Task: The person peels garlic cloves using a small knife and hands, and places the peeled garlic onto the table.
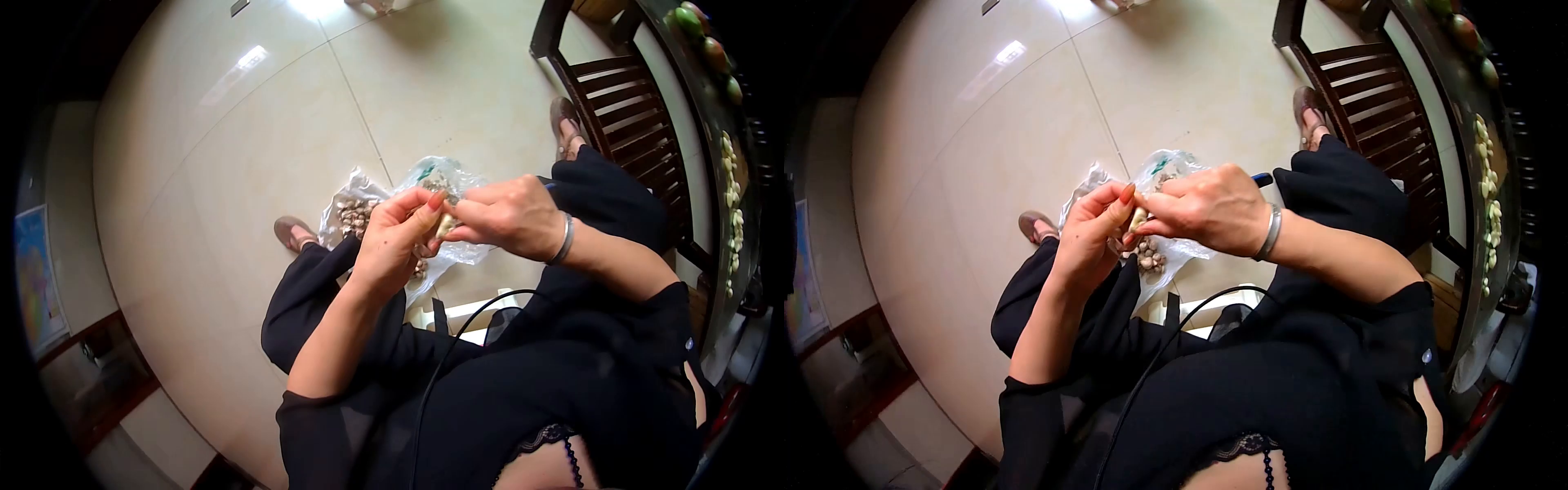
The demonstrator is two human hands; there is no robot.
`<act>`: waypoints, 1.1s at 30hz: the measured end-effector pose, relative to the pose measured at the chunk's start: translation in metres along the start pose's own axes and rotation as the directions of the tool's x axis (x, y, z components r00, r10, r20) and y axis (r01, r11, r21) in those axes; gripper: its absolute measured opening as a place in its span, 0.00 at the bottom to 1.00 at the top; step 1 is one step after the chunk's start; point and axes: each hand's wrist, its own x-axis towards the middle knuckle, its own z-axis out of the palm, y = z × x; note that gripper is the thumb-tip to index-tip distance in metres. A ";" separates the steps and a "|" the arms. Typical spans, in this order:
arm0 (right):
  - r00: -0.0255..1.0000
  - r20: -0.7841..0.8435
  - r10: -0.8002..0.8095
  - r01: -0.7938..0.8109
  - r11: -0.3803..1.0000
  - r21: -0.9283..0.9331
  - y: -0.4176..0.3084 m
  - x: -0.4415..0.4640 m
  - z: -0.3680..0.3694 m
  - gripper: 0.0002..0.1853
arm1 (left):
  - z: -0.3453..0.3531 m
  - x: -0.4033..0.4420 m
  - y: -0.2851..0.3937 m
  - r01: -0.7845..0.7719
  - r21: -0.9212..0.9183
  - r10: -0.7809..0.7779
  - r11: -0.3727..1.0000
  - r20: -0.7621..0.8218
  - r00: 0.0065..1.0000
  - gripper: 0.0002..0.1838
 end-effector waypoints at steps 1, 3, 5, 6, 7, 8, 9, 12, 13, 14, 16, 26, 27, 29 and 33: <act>1.000 0.000 0.001 -0.001 1.000 0.013 0.001 0.000 0.000 0.15 | 0.001 -0.001 0.003 0.008 -0.011 -0.007 1.000 0.029 1.000 0.07; 0.999 0.033 -0.009 0.008 1.000 0.023 0.002 0.001 -0.002 0.15 | 0.000 -0.002 0.007 0.017 -0.021 -0.016 1.000 0.056 0.998 0.08; 0.998 0.060 -0.021 0.019 0.999 0.035 0.002 0.001 -0.003 0.15 | -0.003 -0.003 0.011 0.058 0.051 -0.065 0.997 0.146 0.987 0.08; 0.998 0.056 -0.025 0.023 0.999 0.045 0.001 0.002 -0.003 0.16 | -0.003 -0.004 0.010 0.057 0.057 -0.065 0.997 0.148 0.987 0.08; 0.998 0.057 -0.026 0.023 0.999 0.049 0.000 0.001 -0.002 0.16 | -0.003 -0.004 0.008 0.059 0.056 -0.066 0.997 0.145 0.987 0.08; 0.998 0.059 -0.028 0.025 0.999 0.047 0.001 0.000 0.000 0.15 | -0.003 -0.003 0.006 0.051 0.054 -0.058 0.997 0.138 0.989 0.08; 0.998 0.061 -0.029 0.027 0.999 0.043 0.001 0.000 0.001 0.15 | -0.005 -0.003 0.004 0.043 0.052 -0.050 0.998 0.133 0.990 0.08; 0.997 0.043 -0.061 0.059 0.998 0.028 0.001 0.000 -0.001 0.15 | -0.009 -0.002 0.003 0.055 0.041 -0.061 0.998 0.156 0.986 0.06; 0.997 0.043 -0.061 0.060 0.998 0.028 0.000 0.000 -0.001 0.15 | -0.010 -0.002 0.003 0.055 0.042 -0.061 0.998 0.156 0.986 0.06; 0.997 0.027 -0.068 0.068 0.998 0.000 0.000 0.000 -0.001 0.15 | -0.010 -0.002 0.003 0.060 0.038 -0.065 0.997 0.154 0.986 0.06; 0.997 0.011 -0.075 0.076 0.997 -0.028 0.000 0.000 0.000 0.16 | -0.011 -0.001 0.003 0.065 0.035 -0.070 0.997 0.152 0.986 0.06; 0.990 -0.029 -0.135 0.128 0.977 -0.173 -0.001 -0.002 0.000 0.14 | -0.009 -0.002 -0.003 0.114 -0.111 -0.105 0.987 0.080 0.991 0.07; 0.990 -0.034 -0.140 0.132 0.975 -0.181 -0.001 -0.002 0.000 0.14 | -0.009 -0.002 -0.003 0.123 -0.143 -0.112 0.982 0.083 0.990 0.08; 0.989 -0.045 -0.144 0.133 0.973 -0.190 -0.002 -0.002 -0.001 0.14 | -0.012 -0.001 -0.006 0.132 -0.175 -0.117 0.976 0.095 0.989 0.08; 0.981 -0.113 -0.157 0.134 0.973 -0.189 -0.003 -0.001 0.000 0.16 | -0.014 -0.001 -0.009 0.148 -0.244 -0.117 0.958 0.136 0.984 0.09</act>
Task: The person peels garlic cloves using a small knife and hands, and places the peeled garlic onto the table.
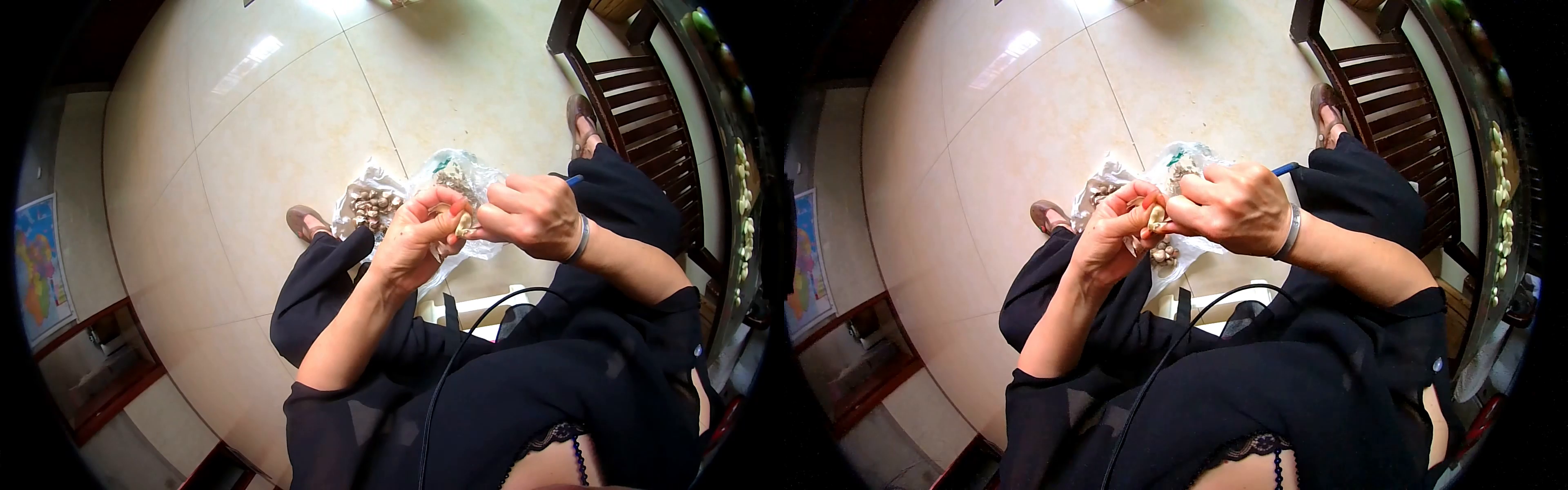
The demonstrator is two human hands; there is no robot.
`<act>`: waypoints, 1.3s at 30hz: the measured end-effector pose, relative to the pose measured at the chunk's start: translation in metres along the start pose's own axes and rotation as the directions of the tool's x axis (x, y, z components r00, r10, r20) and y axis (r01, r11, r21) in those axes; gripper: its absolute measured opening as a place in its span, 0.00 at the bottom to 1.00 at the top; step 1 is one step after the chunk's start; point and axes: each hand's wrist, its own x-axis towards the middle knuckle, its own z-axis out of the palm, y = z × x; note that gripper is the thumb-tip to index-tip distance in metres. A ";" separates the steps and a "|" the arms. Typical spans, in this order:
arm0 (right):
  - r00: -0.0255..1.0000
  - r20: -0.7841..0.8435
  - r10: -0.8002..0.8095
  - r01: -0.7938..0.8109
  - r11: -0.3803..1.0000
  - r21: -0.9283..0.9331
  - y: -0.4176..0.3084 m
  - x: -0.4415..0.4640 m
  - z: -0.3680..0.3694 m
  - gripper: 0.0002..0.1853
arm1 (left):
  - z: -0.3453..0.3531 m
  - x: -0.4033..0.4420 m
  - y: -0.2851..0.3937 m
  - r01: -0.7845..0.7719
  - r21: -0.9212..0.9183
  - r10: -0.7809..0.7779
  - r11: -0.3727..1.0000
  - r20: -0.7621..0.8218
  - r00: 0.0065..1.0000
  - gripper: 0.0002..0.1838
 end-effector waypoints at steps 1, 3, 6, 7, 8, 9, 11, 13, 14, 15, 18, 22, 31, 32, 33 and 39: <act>1.000 0.000 0.001 -0.001 1.000 0.000 0.000 0.000 0.000 0.16 | 0.000 0.000 -0.001 0.000 0.000 0.000 1.000 0.000 1.000 0.09; 1.000 0.020 -0.006 0.006 1.000 -0.028 0.001 -0.001 -0.001 0.12 | 0.000 0.000 -0.003 -0.010 -0.054 0.011 0.999 0.021 1.000 0.09; 1.000 0.004 -0.002 0.002 1.000 -0.017 0.001 0.000 -0.003 0.12 | 0.001 0.001 -0.005 -0.042 -0.081 0.041 0.996 -0.008 0.999 0.08; 1.000 0.003 -0.002 0.002 1.000 -0.017 0.001 0.000 -0.003 0.12 | 0.000 0.001 -0.005 -0.042 -0.080 0.041 0.996 -0.008 0.999 0.08; 1.000 0.009 -0.011 0.011 1.000 -0.006 0.002 0.001 -0.004 0.13 | -0.001 0.001 -0.006 -0.052 -0.106 0.051 0.993 -0.013 0.999 0.08; 1.000 0.014 -0.020 0.020 1.000 0.006 0.002 0.001 -0.004 0.13 | -0.002 0.002 -0.006 -0.063 -0.132 0.061 0.989 -0.018 0.998 0.08; 1.000 0.019 -0.008 0.008 1.000 0.030 0.002 0.001 -0.004 0.14 | -0.002 0.002 -0.005 -0.088 -0.154 0.089 0.984 0.000 0.996 0.07; 1.000 0.024 0.005 -0.006 0.999 0.054 0.002 0.001 -0.003 0.15 | 0.001 0.002 -0.004 -0.145 -0.133 0.149 0.980 0.018 0.989 0.09; 0.999 0.003 0.038 -0.038 0.994 0.098 0.002 -0.001 0.000 0.16 | 0.002 0.003 -0.003 -0.146 -0.131 0.150 0.981 0.018 0.989 0.09; 0.997 -0.017 0.071 -0.068 0.987 0.144 0.002 -0.001 0.003 0.18 | 0.002 0.003 -0.002 -0.152 -0.119 0.155 0.981 0.014 0.988 0.09; 0.993 -0.001 0.118 -0.116 0.973 0.199 0.002 -0.002 0.005 0.20 | 0.002 0.003 -0.001 -0.174 -0.095 0.175 0.980 0.011 0.984 0.09; 0.987 0.062 0.151 -0.162 0.952 0.260 0.001 -0.005 0.006 0.21 | 0.003 0.002 0.003 -0.201 -0.067 0.199 0.977 -0.025 0.980 0.11; 0.945 0.224 0.240 -0.322 0.810 0.490 0.000 -0.008 0.008 0.17 | -0.003 0.003 0.000 -0.211 -0.014 0.209 0.977 -0.082 0.974 0.12; 0.945 0.229 0.232 -0.319 0.799 0.510 0.000 -0.008 0.008 0.17 | -0.003 0.003 0.000 -0.212 -0.014 0.210 0.977 -0.081 0.974 0.12; 0.946 0.234 0.223 -0.317 0.787 0.529 0.000 -0.008 0.007 0.16 | -0.003 0.003 0.000 -0.208 -0.007 0.207 0.978 -0.098 0.973 0.12; 0.946 0.270 0.180 -0.306 0.767 0.563 -0.001 -0.009 0.011 0.18 | -0.004 0.004 0.000 -0.201 -0.007 0.198 0.980 -0.141 0.970 0.12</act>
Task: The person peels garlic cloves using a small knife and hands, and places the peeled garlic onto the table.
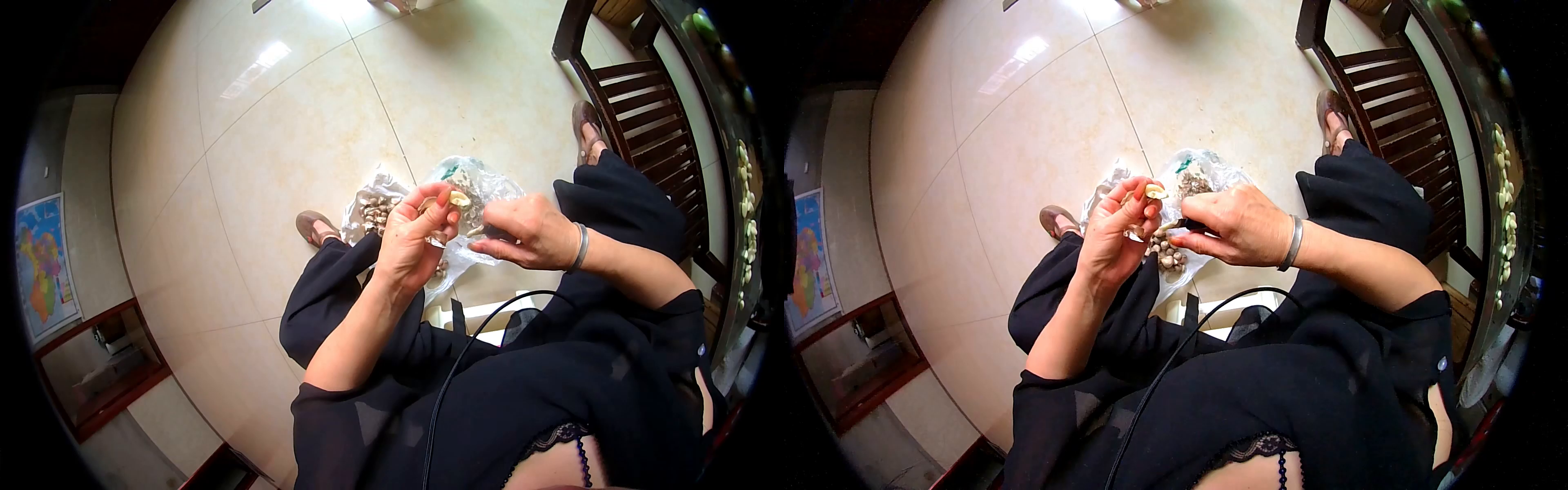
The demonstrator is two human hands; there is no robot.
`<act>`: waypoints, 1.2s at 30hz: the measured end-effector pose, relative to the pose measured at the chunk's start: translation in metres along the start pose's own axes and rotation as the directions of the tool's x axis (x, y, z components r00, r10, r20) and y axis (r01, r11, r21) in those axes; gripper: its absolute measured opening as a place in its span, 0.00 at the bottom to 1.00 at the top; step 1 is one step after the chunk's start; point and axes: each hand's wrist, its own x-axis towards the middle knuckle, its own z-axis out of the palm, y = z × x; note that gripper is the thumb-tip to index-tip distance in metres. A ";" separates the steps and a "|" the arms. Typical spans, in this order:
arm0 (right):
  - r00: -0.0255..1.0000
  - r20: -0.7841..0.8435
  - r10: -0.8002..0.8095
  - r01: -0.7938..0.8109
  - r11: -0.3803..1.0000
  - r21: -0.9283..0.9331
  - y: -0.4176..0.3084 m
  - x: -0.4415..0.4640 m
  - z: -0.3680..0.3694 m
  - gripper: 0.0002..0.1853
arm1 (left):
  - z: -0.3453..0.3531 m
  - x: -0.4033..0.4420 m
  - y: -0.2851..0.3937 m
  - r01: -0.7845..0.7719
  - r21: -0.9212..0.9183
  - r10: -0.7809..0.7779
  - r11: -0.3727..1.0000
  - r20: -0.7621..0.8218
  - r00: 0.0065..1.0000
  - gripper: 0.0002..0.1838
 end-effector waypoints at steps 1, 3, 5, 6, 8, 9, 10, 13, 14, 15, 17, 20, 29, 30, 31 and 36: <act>1.000 -0.001 0.000 0.000 1.000 -0.001 0.000 0.000 -0.001 0.18 | 0.000 0.000 0.000 -0.001 -0.007 0.001 1.000 -0.002 1.000 0.12; 1.000 0.003 0.012 -0.012 1.000 0.029 0.000 0.000 -0.002 0.18 | 0.000 -0.001 0.000 -0.004 -0.007 0.004 1.000 0.011 1.000 0.12; 0.999 -0.026 0.033 -0.030 0.994 0.104 0.001 0.000 -0.001 0.18 | 0.002 -0.001 0.000 -0.007 -0.008 0.007 1.000 0.024 1.000 0.12; 0.997 -0.052 0.056 -0.046 0.983 0.180 0.002 0.000 0.000 0.18 | 0.003 -0.002 0.001 0.000 -0.024 0.000 1.000 0.011 1.000 0.12; 0.996 -0.041 0.078 -0.068 0.977 0.202 0.001 -0.001 0.000 0.17 | 0.003 -0.001 0.001 0.008 -0.041 -0.008 0.999 -0.001 1.000 0.11; 0.995 -0.029 0.098 -0.089 0.970 0.224 0.001 -0.001 0.000 0.17 | 0.001 0.000 0.001 -0.003 -0.052 0.002 0.999 -0.007 1.000 0.12; 0.995 -0.029 0.098 -0.089 0.970 0.225 0.001 -0.001 0.001 0.17 | -0.001 0.000 0.001 -0.013 -0.063 0.013 0.998 -0.014 1.000 0.12; 0.995 -0.037 0.093 -0.083 0.972 0.221 0.002 -0.001 0.003 0.17 | -0.003 0.000 0.003 -0.012 -0.081 0.009 0.997 -0.031 0.999 0.12; 0.995 -0.038 0.095 -0.085 0.973 0.214 0.002 -0.001 0.003 0.15 | -0.003 0.000 0.003 -0.012 -0.081 0.010 0.997 -0.031 0.999 0.12; 0.994 -0.038 0.097 -0.087 0.974 0.208 0.002 -0.001 0.002 0.14 | -0.003 0.000 0.003 -0.011 -0.085 0.009 0.996 -0.024 1.000 0.12; 0.995 -0.041 0.090 -0.080 0.978 0.190 0.002 -0.001 0.003 0.14 | -0.004 0.000 0.003 -0.010 -0.089 0.009 0.996 -0.018 1.000 0.13; 0.996 -0.003 0.090 -0.089 0.982 0.166 0.001 -0.001 0.001 0.14 | -0.006 0.000 0.002 -0.043 -0.066 0.041 0.997 -0.022 0.999 0.12; 0.991 -0.008 0.133 -0.129 0.972 0.195 0.007 -0.003 0.008 0.19 | -0.008 -0.003 0.002 -0.044 -0.068 0.040 0.997 -0.054 0.998 0.12; 0.993 0.003 0.121 -0.119 0.973 0.199 0.007 -0.002 0.008 0.19 | -0.008 -0.003 0.002 -0.044 -0.068 0.041 0.997 -0.048 0.998 0.12; 0.994 0.015 0.108 -0.108 0.973 0.205 0.007 -0.002 0.007 0.19 | -0.008 -0.004 0.002 -0.044 -0.069 0.042 0.997 -0.043 0.998 0.12; 0.983 -0.005 0.184 -0.177 0.952 0.248 0.009 -0.003 0.010 0.19 | -0.012 -0.003 0.003 -0.050 -0.063 0.049 0.997 -0.022 0.999 0.13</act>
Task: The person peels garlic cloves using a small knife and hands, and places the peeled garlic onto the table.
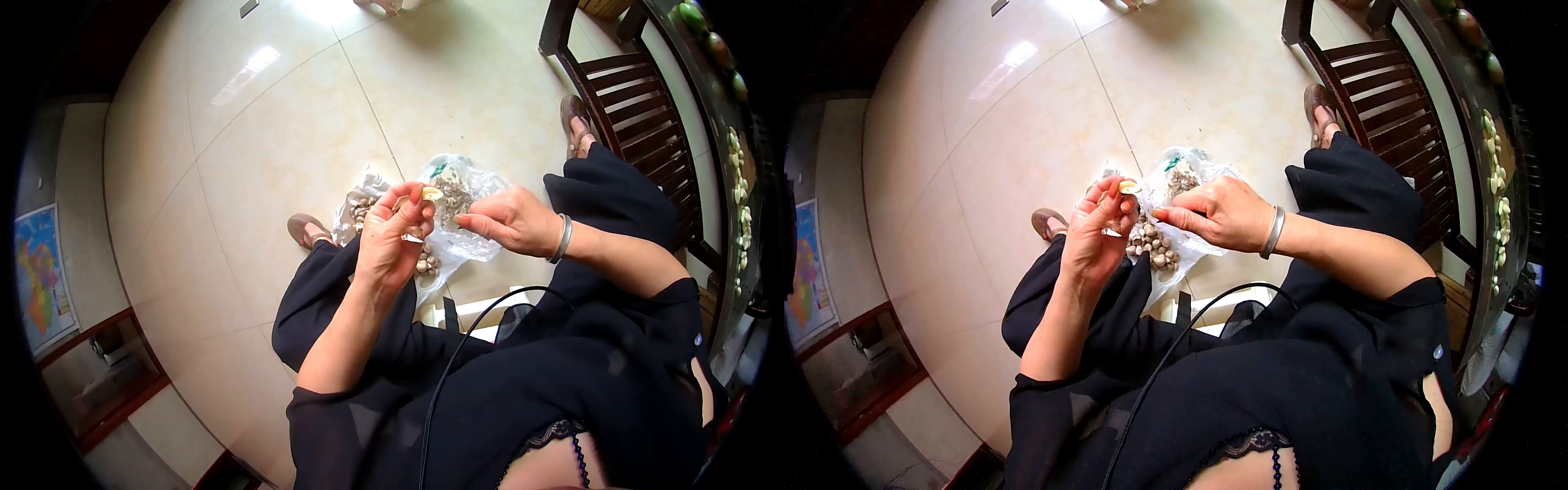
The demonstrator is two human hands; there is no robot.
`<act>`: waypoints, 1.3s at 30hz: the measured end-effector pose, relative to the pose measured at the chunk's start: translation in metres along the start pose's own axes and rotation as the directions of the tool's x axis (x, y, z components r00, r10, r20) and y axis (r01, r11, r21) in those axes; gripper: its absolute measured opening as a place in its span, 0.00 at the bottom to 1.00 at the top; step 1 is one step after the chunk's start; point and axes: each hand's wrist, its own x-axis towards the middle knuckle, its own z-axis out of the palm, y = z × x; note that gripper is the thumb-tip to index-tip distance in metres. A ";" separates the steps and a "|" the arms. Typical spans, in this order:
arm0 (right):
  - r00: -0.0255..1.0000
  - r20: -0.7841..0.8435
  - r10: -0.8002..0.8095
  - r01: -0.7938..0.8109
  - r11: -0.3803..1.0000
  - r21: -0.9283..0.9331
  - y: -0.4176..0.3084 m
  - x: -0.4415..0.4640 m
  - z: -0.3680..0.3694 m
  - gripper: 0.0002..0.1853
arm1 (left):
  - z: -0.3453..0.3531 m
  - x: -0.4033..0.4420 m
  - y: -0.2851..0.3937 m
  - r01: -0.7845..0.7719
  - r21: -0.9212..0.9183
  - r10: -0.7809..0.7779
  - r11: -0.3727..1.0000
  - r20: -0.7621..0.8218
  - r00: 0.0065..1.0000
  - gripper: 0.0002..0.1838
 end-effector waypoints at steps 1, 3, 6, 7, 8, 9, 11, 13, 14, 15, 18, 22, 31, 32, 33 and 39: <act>1.000 0.001 0.000 0.000 1.000 0.001 0.000 0.000 -0.001 0.19 | 0.000 0.000 0.000 0.000 0.000 0.000 1.000 -0.001 1.000 0.13; 0.996 0.079 0.031 -0.024 0.995 -0.094 -0.001 0.001 -0.004 0.18 | 0.000 0.000 -0.001 0.002 0.003 -0.002 1.000 0.003 1.000 0.13; 1.000 0.018 -0.004 0.006 0.995 -0.102 0.002 0.001 -0.003 0.15 | 0.001 -0.001 -0.001 -0.006 0.005 0.006 1.000 -0.015 1.000 0.13; 1.000 0.016 -0.006 0.008 0.994 -0.105 0.003 0.002 -0.002 0.15 | 0.002 -0.001 -0.002 -0.008 0.007 0.008 1.000 -0.012 1.000 0.13; 0.998 -0.057 -0.006 0.006 1.000 0.003 0.004 0.003 -0.001 0.14 | 0.001 -0.001 -0.003 0.005 0.001 -0.005 1.000 -0.020 1.000 0.13; 0.992 -0.129 0.003 0.011 0.994 0.110 0.004 0.004 0.000 0.13 | 0.001 -0.001 -0.005 0.020 -0.006 -0.020 1.000 -0.028 0.999 0.12; 0.986 -0.159 0.050 -0.014 0.976 0.219 0.002 0.005 -0.001 0.13 | 0.003 -0.001 -0.007 0.024 0.001 -0.024 1.000 -0.006 1.000 0.11; 0.960 -0.065 0.271 -0.216 0.871 0.442 0.000 0.007 -0.004 0.12 | 0.008 -0.001 -0.010 0.042 0.015 -0.042 0.999 -0.023 0.999 0.11; 0.961 0.021 0.276 -0.251 0.838 0.484 -0.004 0.008 -0.008 0.08 | 0.009 0.000 -0.012 0.046 0.013 -0.046 0.999 -0.014 0.999 0.11; 0.960 0.016 0.279 -0.253 0.840 0.481 -0.002 0.008 -0.008 0.08 | 0.010 0.000 -0.015 0.052 0.014 -0.052 0.999 -0.014 0.999 0.11; 0.973 0.040 0.226 -0.211 0.817 0.537 0.003 0.009 -0.007 0.08 | 0.010 0.000 -0.017 0.064 0.028 -0.064 0.998 0.000 0.998 0.11; 0.970 0.028 0.242 -0.212 0.780 0.588 0.001 0.011 -0.011 0.08 | 0.008 0.001 -0.019 0.061 0.036 -0.062 0.997 0.024 0.998 0.11; 0.972 -0.025 0.235 -0.176 0.791 0.586 0.000 0.013 -0.014 0.08 | 0.011 0.000 -0.016 0.221 0.119 -0.228 0.968 0.053 0.972 0.10; 0.973 -0.033 0.227 -0.169 0.805 0.569 0.001 0.013 -0.013 0.09 | 0.011 0.000 -0.016 0.220 0.119 -0.228 0.968 0.050 0.973 0.10; 0.975 -0.041 0.219 -0.161 0.818 0.552 0.001 0.013 -0.013 0.10 | 0.012 -0.001 -0.015 0.237 0.112 -0.244 0.965 0.059 0.968 0.10; 0.977 -0.208 0.040 -0.010 0.989 0.146 -0.017 0.009 -0.020 0.12 | 0.015 -0.002 -0.016 0.195 0.019 -0.195 0.981 0.048 0.980 0.10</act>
